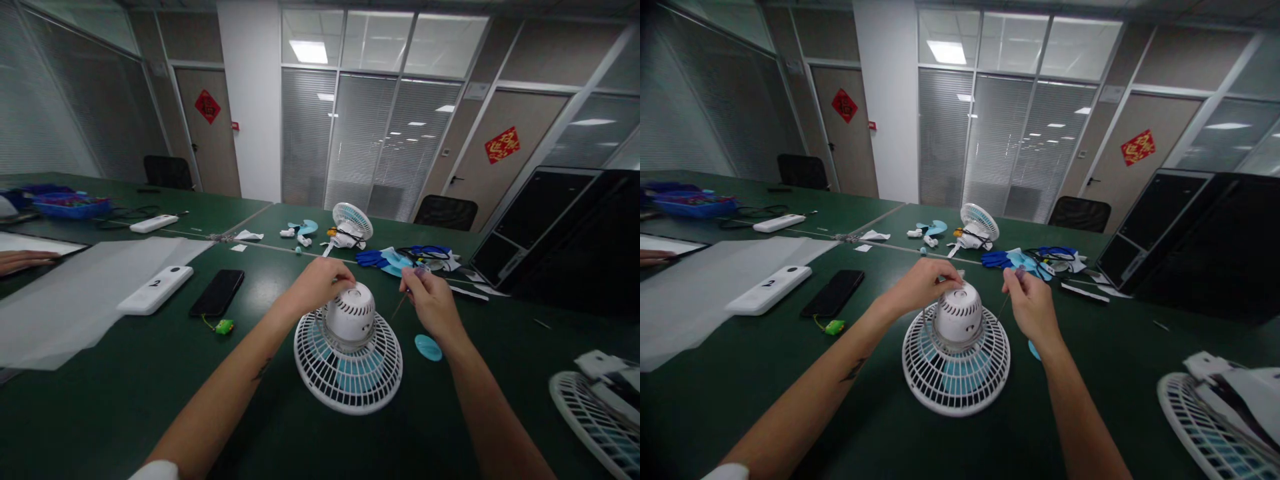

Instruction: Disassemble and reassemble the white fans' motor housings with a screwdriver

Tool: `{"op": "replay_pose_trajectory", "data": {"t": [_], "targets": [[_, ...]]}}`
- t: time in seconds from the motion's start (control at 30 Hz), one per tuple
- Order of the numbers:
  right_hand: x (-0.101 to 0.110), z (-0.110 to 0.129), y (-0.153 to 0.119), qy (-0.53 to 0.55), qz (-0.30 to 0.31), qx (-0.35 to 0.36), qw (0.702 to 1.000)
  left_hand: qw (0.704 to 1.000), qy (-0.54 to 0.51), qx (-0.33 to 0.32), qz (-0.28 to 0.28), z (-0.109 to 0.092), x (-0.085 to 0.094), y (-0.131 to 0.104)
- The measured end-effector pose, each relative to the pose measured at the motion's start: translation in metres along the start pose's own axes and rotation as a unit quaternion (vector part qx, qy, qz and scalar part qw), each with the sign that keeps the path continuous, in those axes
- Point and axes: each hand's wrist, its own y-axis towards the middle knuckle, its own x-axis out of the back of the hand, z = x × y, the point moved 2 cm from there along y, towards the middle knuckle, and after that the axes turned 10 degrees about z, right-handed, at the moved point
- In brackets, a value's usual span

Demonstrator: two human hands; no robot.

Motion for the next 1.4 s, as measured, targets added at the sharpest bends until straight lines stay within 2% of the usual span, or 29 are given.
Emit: {"op": "replay_pose_trajectory", "data": {"t": [0.2, 0.37, 0.47, 0.57, 0.7, 0.83, 1.0, 1.1, 1.27, 1.4], "targets": [[-0.014, 0.005, -0.004, -0.143, 0.08, -0.022, 0.986, 1.0, -0.008, 0.018, 0.009, -0.002, -0.003, -0.002], [-0.029, 0.012, -0.009, -0.175, 0.187, -0.04, 0.966, 0.999, -0.004, 0.041, 0.023, -0.003, -0.002, -0.003], [-0.03, 0.02, -0.014, -0.18, 0.224, -0.038, 0.957, 0.998, -0.001, 0.051, 0.048, -0.008, 0.005, -0.006], [-0.026, 0.03, -0.02, -0.18, 0.263, -0.039, 0.947, 0.995, 0.002, 0.051, 0.085, -0.018, 0.012, -0.013], [-0.016, 0.045, -0.035, -0.166, 0.346, -0.042, 0.922, 0.989, 0.017, 0.039, 0.143, -0.042, 0.019, -0.026], [-0.008, 0.061, -0.051, -0.173, 0.403, -0.015, 0.898, 0.977, 0.054, 0.019, 0.205, -0.064, 0.022, -0.039], [-0.006, 0.062, -0.054, -0.171, 0.421, -0.004, 0.891, 0.97, 0.049, 0.002, 0.238, -0.071, 0.023, -0.045], [-0.006, 0.055, -0.048, -0.122, 0.41, -0.021, 0.904, 0.972, 0.038, 0.0, 0.233, -0.07, 0.024, -0.044], [0.002, 0.053, -0.043, -0.069, 0.369, -0.026, 0.926, 0.979, 0.022, -0.041, 0.199, -0.07, 0.027, -0.041], [0.009, 0.053, -0.047, -0.063, 0.37, -0.03, 0.926, 0.974, -0.006, -0.055, 0.221, -0.071, 0.025, -0.041]]}}
